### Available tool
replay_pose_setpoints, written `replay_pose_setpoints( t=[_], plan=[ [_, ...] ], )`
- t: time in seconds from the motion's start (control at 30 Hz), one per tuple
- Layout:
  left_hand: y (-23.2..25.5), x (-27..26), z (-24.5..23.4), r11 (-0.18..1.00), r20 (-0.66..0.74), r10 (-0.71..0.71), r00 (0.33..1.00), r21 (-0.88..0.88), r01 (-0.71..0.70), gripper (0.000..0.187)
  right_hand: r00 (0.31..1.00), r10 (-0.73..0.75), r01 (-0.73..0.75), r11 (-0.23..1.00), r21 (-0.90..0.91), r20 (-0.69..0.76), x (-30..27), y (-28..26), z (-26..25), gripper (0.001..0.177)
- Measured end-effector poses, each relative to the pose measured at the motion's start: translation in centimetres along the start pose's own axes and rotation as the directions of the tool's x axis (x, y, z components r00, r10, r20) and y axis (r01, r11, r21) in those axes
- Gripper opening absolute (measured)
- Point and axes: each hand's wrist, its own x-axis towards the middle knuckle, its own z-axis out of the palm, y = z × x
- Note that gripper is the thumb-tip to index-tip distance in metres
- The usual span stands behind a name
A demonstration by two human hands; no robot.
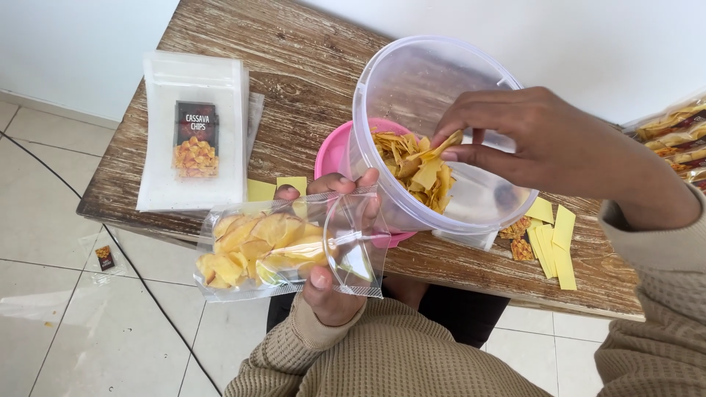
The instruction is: The person fills small plastic bags with chips from a large container, seals the bags by hand, and applies yellow labels to each package.
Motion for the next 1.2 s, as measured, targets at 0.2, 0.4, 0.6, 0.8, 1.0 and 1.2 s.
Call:
replay_pose_setpoints(
  t=[0.2, 0.4, 0.6, 0.8, 1.0, 1.2],
  plan=[
    [-0.3, 0.3, 1.1, 0.999, -0.052, 0.039, 0.998, 0.022, -0.038, 0.067, 0.950, 0.030, -0.015, 0.999, 0.051, -0.309, -1.3, -4.5, -0.3, 0.021],
    [-0.6, 0.1, 1.6, 0.999, -0.051, 0.023, 0.998, 0.051, -0.020, 0.063, 0.875, 0.062, -0.075, 0.997, -0.009, -0.479, -2.8, -7.4, -0.7, 0.017],
    [-0.5, -0.1, 1.9, 1.000, -0.030, -0.007, 1.000, 0.022, 0.007, 0.062, 0.979, -0.095, 0.065, 0.984, -0.168, -0.180, -3.8, -6.6, 2.0, 0.010],
    [-0.8, -0.7, 2.2, 0.998, -0.018, -0.050, 0.999, -0.043, 0.049, 0.060, 0.628, -0.724, 0.356, 0.592, -0.723, -0.284, -1.0, -8.9, 3.6, 0.012],
    [0.0, -0.2, 3.1, 0.983, -0.023, -0.155, 0.988, -0.102, 0.152, 0.059, 0.621, -0.757, 0.355, 0.504, -0.788, -0.204, -0.5, -7.9, 3.7, 0.011],
    [-0.3, -0.2, 3.3, 0.989, -0.004, -0.127, 0.992, -0.078, 0.127, 0.054, 0.606, -0.790, 0.387, 0.393, -0.834, -0.091, -0.6, -8.0, 3.6, 0.023]
  ],
)
